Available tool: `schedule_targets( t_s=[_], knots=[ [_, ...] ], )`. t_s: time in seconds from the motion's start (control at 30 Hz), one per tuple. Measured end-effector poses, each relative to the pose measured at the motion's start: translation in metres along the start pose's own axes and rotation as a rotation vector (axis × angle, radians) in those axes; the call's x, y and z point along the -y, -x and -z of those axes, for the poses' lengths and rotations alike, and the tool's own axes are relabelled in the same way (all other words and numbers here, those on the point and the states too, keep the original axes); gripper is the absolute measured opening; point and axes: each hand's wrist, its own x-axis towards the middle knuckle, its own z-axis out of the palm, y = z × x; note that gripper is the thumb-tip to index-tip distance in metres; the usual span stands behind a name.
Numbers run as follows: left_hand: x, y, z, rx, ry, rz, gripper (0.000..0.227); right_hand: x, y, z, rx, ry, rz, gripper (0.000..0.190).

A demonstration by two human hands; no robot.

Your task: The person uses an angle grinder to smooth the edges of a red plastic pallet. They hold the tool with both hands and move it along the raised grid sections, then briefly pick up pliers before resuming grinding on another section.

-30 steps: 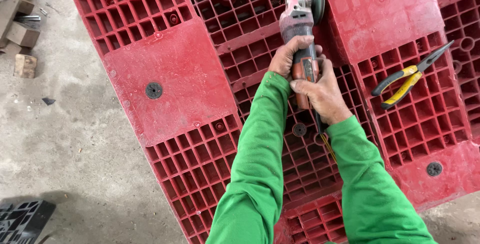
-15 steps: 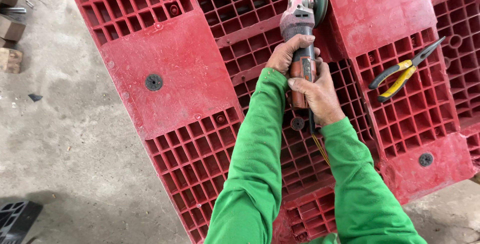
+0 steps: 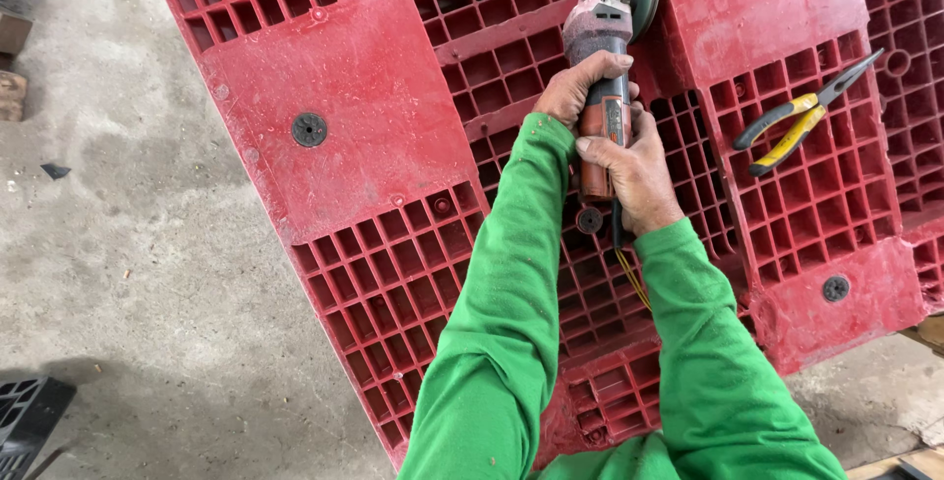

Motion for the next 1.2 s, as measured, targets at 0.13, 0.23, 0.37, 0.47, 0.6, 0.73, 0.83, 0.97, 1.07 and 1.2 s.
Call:
schedule_targets(
  t_s=[0.13, 0.23, 0.37, 0.47, 0.6, 0.73, 0.83, 0.97, 1.07, 1.2],
  knots=[
    [-0.003, 0.004, -0.003, 0.01, -0.018, -0.011, 0.053, 0.008, 0.005, -0.005, -0.008, 0.005, -0.003, 0.074],
    [0.002, 0.007, -0.001, -0.006, -0.005, 0.001, 0.051, 0.006, 0.01, -0.005, -0.018, 0.008, -0.017, 0.074],
    [0.007, 0.01, -0.002, -0.026, 0.002, 0.022, 0.05, 0.003, 0.014, -0.002, -0.013, 0.001, -0.005, 0.075],
    [0.01, 0.013, -0.001, -0.017, -0.028, 0.005, 0.049, -0.001, 0.019, 0.0, -0.024, 0.026, -0.012, 0.075],
    [0.015, 0.015, 0.002, 0.0, 0.037, 0.042, 0.048, -0.004, 0.024, 0.001, -0.022, 0.03, -0.006, 0.074],
    [0.021, 0.013, 0.004, -0.018, -0.011, 0.034, 0.046, -0.002, 0.029, 0.002, -0.037, 0.054, -0.032, 0.073],
    [0.02, 0.012, 0.009, -0.008, -0.03, 0.018, 0.044, 0.001, 0.032, -0.004, -0.019, 0.067, -0.007, 0.069],
    [0.02, 0.014, 0.013, 0.008, -0.003, 0.037, 0.043, 0.003, 0.038, -0.01, -0.04, 0.064, -0.029, 0.066],
    [0.021, 0.013, 0.012, 0.008, -0.03, 0.042, 0.044, 0.006, 0.041, -0.01, -0.031, 0.052, -0.032, 0.067],
    [0.026, 0.016, 0.014, 0.006, -0.022, 0.047, 0.043, 0.005, 0.044, -0.01, -0.019, 0.038, -0.054, 0.068]
  ],
)
